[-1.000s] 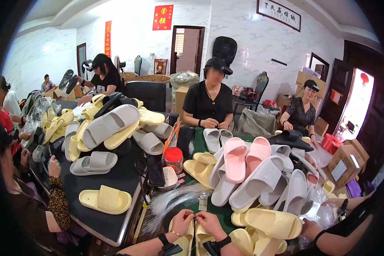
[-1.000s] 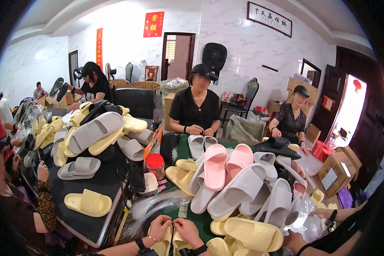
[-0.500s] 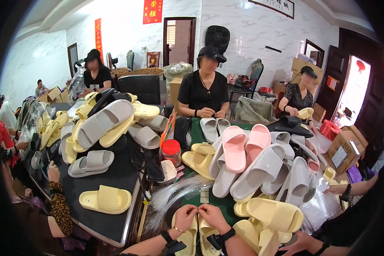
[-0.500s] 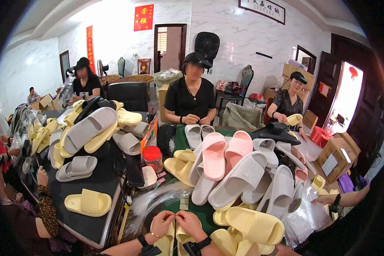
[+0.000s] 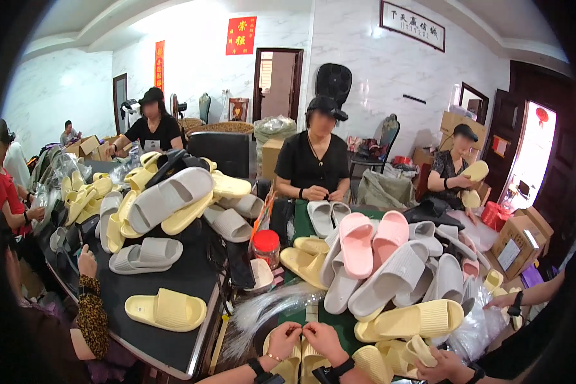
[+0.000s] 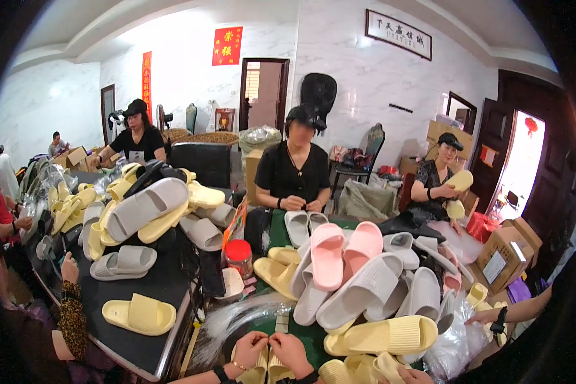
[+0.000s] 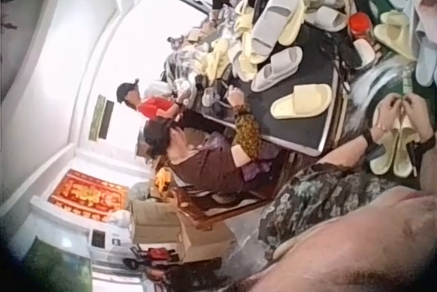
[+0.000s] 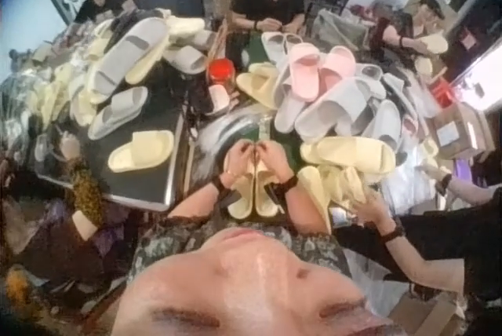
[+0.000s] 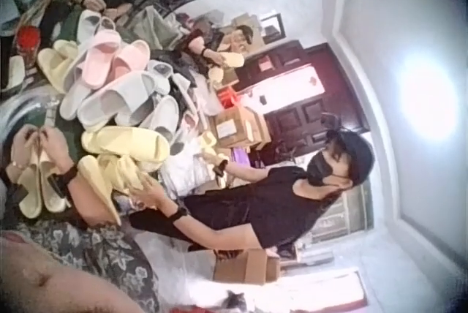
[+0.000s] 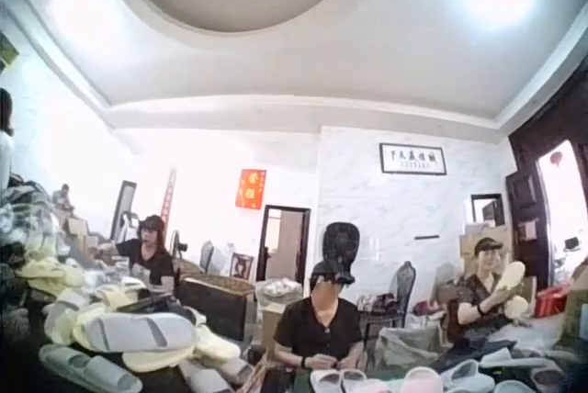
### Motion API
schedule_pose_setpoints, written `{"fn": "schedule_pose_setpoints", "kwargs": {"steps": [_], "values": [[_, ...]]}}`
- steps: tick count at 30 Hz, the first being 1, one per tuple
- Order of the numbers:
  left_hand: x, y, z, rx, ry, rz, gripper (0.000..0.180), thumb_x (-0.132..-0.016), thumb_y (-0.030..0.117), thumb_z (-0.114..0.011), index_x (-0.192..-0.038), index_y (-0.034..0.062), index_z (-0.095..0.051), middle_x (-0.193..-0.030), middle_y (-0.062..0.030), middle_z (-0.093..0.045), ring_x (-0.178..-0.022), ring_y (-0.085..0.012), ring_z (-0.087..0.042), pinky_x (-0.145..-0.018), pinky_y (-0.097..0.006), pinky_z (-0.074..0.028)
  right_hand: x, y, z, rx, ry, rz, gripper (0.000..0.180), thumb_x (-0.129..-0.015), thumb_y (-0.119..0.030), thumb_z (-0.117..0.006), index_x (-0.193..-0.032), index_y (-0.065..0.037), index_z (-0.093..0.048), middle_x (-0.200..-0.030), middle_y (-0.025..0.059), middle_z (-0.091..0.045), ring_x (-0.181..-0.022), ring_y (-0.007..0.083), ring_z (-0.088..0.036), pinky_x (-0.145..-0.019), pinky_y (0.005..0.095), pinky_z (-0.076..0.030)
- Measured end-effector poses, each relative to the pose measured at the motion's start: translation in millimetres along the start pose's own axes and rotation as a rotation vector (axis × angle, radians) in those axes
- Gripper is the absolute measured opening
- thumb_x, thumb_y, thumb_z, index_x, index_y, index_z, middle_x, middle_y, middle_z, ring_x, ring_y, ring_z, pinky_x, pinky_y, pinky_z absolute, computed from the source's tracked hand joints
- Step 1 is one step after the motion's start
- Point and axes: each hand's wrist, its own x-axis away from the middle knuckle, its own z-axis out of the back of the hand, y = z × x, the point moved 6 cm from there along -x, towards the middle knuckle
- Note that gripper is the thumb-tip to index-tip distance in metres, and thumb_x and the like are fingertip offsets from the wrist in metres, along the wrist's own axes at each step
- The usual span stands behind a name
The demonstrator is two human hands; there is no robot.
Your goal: Assembling and inspecting sandals by attaching parts and checking for quality.
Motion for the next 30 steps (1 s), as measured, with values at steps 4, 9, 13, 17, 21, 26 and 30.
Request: {"fn": "schedule_pose_setpoints", "kwargs": {"steps": [4, 9, 13, 17, 21, 26, 30], "values": [[0.4, -22.6, 6.5, 0.07, 0.061, 0.031, 0.012, -0.086, 0.009, -0.065, -0.092, -0.0011, -0.066, -0.078, -0.0048, -0.066, -0.071, -0.0085, -0.061, -0.063, -0.024, -0.049, 3.1, 10.0, -8.8, -0.163, 0.095, -0.102, 0.021, -0.086, -0.022, -0.06, -0.094, -0.003, -0.062, -0.084, 0.0165, -0.067, -0.077, 0.035, -0.064, -0.067, 0.039, -0.051], [10.0, -19.5, 9.9, -0.049, 0.018, 0.027, 0.013, -0.086, 0.011, -0.065, -0.093, -0.0005, -0.066, -0.076, -0.0032, -0.066, -0.068, -0.0082, -0.06, -0.061, -0.024, -0.048, 13.7, -3.1, -16.6, -0.222, 0.049, -0.087, 0.023, -0.084, -0.021, -0.063, -0.098, -0.002, -0.061, -0.083, 0.015, -0.068, -0.078, 0.0298, -0.067, -0.067, 0.0361, -0.051], [8.6, -12.7, 8.5, -0.021, 0.013, -0.04, 0.012, -0.088, 0.009, -0.062, -0.093, -0.0005, -0.065, -0.076, -0.0039, -0.064, -0.069, -0.0091, -0.058, -0.062, -0.025, -0.048, 12.0, 0.8, -14.1, -0.219, 0.071, -0.134, 0.018, -0.085, -0.018, -0.06, -0.093, -0.003, -0.066, -0.085, 0.0159, -0.067, -0.078, 0.03, -0.066, -0.069, 0.0368, -0.051], [-6.9, -17.0, 6.6, -0.024, 0.028, -0.067, 0.014, -0.088, 0.009, -0.062, -0.097, -0.001, -0.064, -0.078, -0.0063, -0.064, -0.069, -0.0106, -0.058, -0.063, -0.027, -0.048, -0.4, 11.3, -9.3, -0.192, 0.169, -0.137, 0.016, -0.087, -0.016, -0.057, -0.092, -0.003, -0.064, -0.086, 0.0165, -0.066, -0.081, 0.0317, -0.065, -0.069, 0.0379, -0.05], [-18.0, -7.7, 6.4, -0.137, 0.039, -0.111, 0.015, -0.087, 0.011, -0.061, -0.097, -0.0014, -0.063, -0.076, -0.0057, -0.063, -0.069, -0.0096, -0.057, -0.063, -0.026, -0.048, -13.2, 4.0, -8.8, -0.104, 0.182, -0.007, 0.012, -0.087, -0.014, -0.058, -0.09, -0.003, -0.062, -0.083, 0.0161, -0.064, -0.075, 0.0331, -0.063, -0.066, 0.0383, -0.049], [-9.5, -1.6, 6.5, -0.093, 0.033, -0.116, 0.014, -0.088, 0.009, -0.06, -0.098, -0.0008, -0.064, -0.084, -0.0068, -0.065, -0.075, -0.0095, -0.058, -0.068, -0.025, -0.048, -0.3, -13.9, -8.6, -0.192, 0.131, -0.014, 0.011, -0.086, -0.013, -0.059, -0.089, -0.003, -0.062, -0.078, 0.0157, -0.064, -0.072, 0.0309, -0.062, -0.064, 0.0378, -0.048], [0.0, -23.9, 4.5, -0.095, 0.009, -0.087, 0.013, -0.087, 0.007, -0.063, -0.097, -0.0001, -0.065, -0.083, -0.004, -0.065, -0.075, -0.0084, -0.058, -0.067, -0.024, -0.049, 7.8, 11.9, -19.6, -0.224, 0.18, -0.061, 0.014, -0.086, -0.012, -0.062, -0.088, 0.001, -0.062, -0.073, 0.0082, -0.064, -0.067, 0.0115, -0.059, -0.063, 0.0274, -0.048]]}}
